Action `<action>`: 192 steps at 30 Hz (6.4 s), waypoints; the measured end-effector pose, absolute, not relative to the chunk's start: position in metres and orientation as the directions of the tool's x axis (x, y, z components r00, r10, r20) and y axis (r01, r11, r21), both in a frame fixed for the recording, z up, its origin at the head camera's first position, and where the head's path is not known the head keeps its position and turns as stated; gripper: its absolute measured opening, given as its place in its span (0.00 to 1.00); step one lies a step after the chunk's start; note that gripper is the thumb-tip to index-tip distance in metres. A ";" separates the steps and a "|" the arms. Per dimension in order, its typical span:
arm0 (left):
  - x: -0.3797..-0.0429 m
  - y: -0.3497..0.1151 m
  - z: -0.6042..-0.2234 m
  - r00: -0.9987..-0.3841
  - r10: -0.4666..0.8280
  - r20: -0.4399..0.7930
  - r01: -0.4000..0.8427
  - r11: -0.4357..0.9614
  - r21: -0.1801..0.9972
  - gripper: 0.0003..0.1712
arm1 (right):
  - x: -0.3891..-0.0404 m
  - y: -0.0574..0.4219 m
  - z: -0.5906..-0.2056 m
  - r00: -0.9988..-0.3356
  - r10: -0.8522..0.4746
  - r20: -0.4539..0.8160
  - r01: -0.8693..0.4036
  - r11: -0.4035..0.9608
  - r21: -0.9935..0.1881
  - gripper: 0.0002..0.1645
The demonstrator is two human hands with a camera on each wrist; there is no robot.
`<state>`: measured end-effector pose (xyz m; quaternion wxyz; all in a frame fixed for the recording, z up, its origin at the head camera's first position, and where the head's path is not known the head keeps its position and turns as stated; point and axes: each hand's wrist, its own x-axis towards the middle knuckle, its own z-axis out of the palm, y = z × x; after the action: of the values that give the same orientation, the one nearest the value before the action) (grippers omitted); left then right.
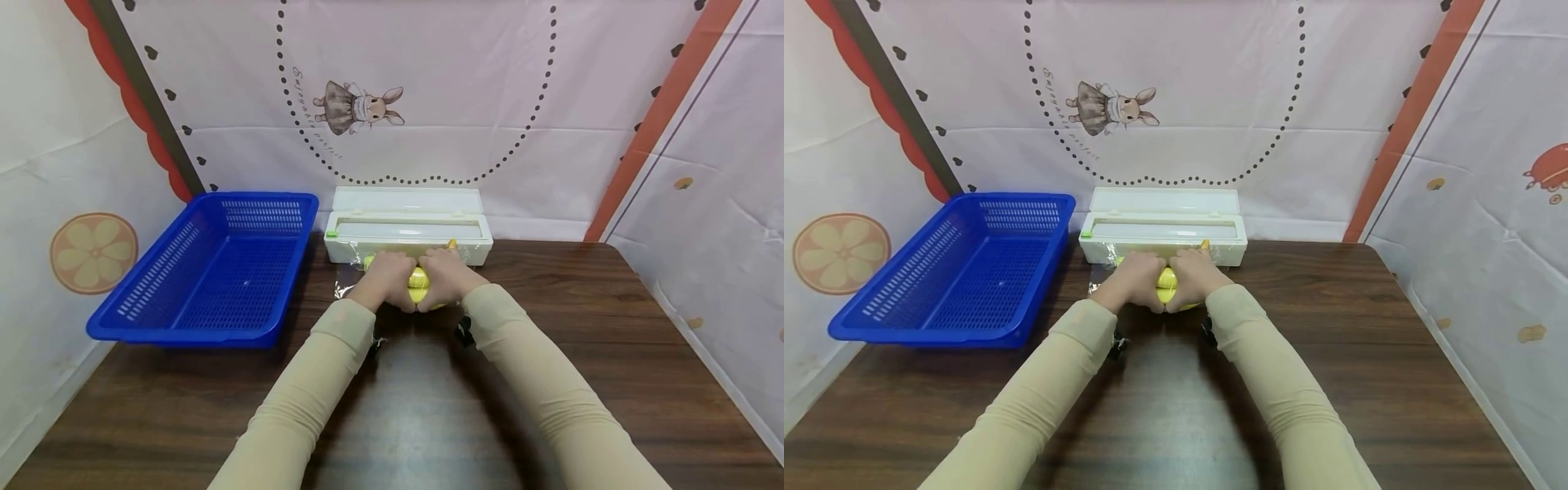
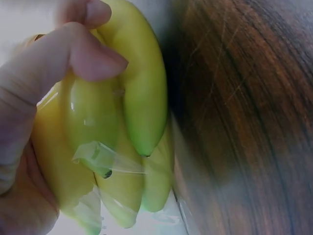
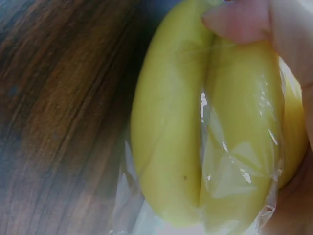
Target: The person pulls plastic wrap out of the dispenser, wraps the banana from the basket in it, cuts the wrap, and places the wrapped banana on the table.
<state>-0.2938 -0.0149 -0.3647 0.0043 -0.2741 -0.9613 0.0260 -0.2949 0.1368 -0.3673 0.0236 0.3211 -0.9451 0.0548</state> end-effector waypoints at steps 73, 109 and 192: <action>-0.264 -0.030 -0.366 -0.810 0.579 0.100 0.574 0.816 -0.070 0.70 | -0.338 0.136 -0.348 -0.652 -0.596 -0.469 -0.285 0.766 -0.576 0.27; -0.274 -0.025 -0.359 -0.811 0.569 0.133 0.553 0.821 -0.142 0.57 | -0.304 0.153 -0.333 -0.821 -0.563 -0.099 -0.503 0.793 -0.343 0.54; -0.296 -0.054 -0.352 -0.793 0.609 -0.006 0.527 0.691 0.495 0.43 | -0.285 0.170 -0.356 -0.843 -0.529 0.102 -0.486 0.665 -0.567 0.45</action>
<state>-0.2965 -0.0544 -0.3521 -0.0848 -0.3100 -0.9156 -0.2417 -0.2846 0.1696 -0.3561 -0.0355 0.2782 -0.9117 0.3002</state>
